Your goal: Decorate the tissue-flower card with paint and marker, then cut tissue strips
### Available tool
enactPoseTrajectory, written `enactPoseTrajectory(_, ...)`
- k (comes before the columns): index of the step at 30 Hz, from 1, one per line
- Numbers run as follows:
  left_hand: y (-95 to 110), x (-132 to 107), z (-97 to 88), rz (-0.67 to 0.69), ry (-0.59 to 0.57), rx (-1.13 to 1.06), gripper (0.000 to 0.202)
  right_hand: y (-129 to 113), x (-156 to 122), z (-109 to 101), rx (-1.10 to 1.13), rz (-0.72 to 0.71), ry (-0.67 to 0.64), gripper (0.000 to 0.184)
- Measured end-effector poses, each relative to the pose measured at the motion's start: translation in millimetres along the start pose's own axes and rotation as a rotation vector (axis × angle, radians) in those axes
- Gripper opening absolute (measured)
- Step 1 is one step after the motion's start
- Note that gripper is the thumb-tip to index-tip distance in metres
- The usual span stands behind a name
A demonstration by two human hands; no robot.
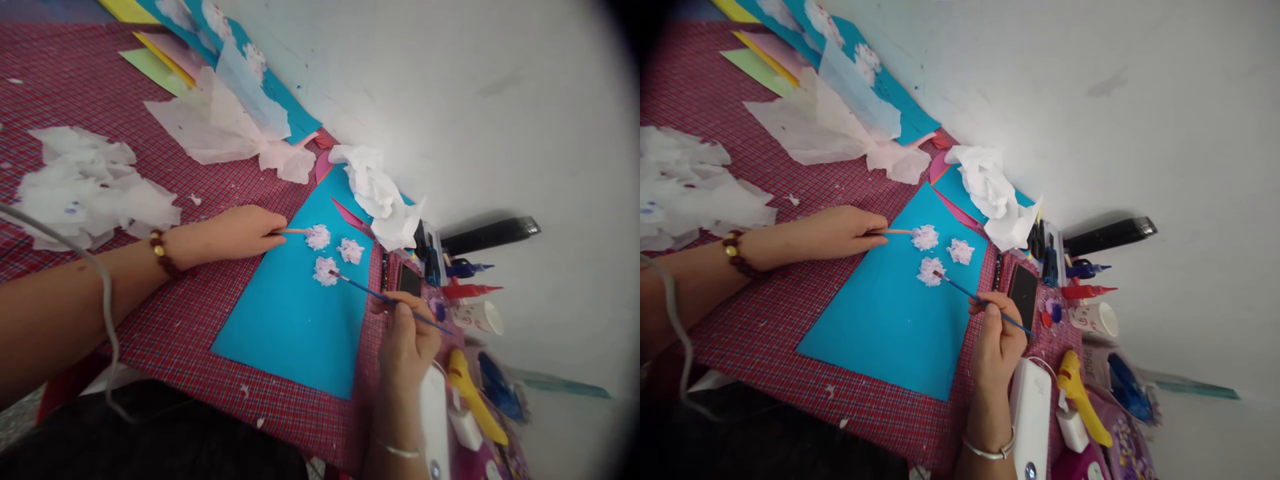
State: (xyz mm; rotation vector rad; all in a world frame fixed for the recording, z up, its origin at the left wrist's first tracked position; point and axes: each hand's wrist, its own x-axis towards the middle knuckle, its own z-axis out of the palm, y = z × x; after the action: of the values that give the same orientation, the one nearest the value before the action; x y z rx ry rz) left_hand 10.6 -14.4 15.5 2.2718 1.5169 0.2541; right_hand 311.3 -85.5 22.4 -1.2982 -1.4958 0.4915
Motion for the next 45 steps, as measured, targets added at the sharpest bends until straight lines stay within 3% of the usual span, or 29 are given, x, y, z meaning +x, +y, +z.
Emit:
enactPoseTrajectory(4, 0, 0, 0.2, 0.004, -0.004, 0.005, 0.025, 1, 0, -2, 0.108, -0.007, 0.07, 0.019)
enactPoseTrajectory(9, -1, 0, 0.2, 0.017, 0.01, 0.027, 0.025, -3, -1, 0, -0.018, -0.015, -0.044, 0.021)
enactPoseTrajectory(18, -3, 1, 3.0, 0.031, 0.023, 0.026, 0.026, 6, 3, -2, -0.011, 0.025, 0.206, 0.024)
enactPoseTrajectory(31, -5, 1, 4.3, 0.033, 0.025, 0.02, 0.026, 10, 6, 5, -0.083, 0.099, 0.04, 0.031)
enactPoseTrajectory(36, -3, 0, 2.8, 0.019, 0.007, 0.036, 0.024, 10, 6, 7, -0.05, 0.095, 0.075, 0.029)
enactPoseTrajectory(42, 0, 0, 0.6, -0.004, -0.02, 0.055, 0.025, 12, 7, 9, -0.098, 0.116, -0.001, 0.026)
enactPoseTrajectory(45, -1, 0, 0.8, 0.009, -0.013, 0.056, 0.024, 13, 7, 8, -0.073, 0.116, 0.048, 0.024)
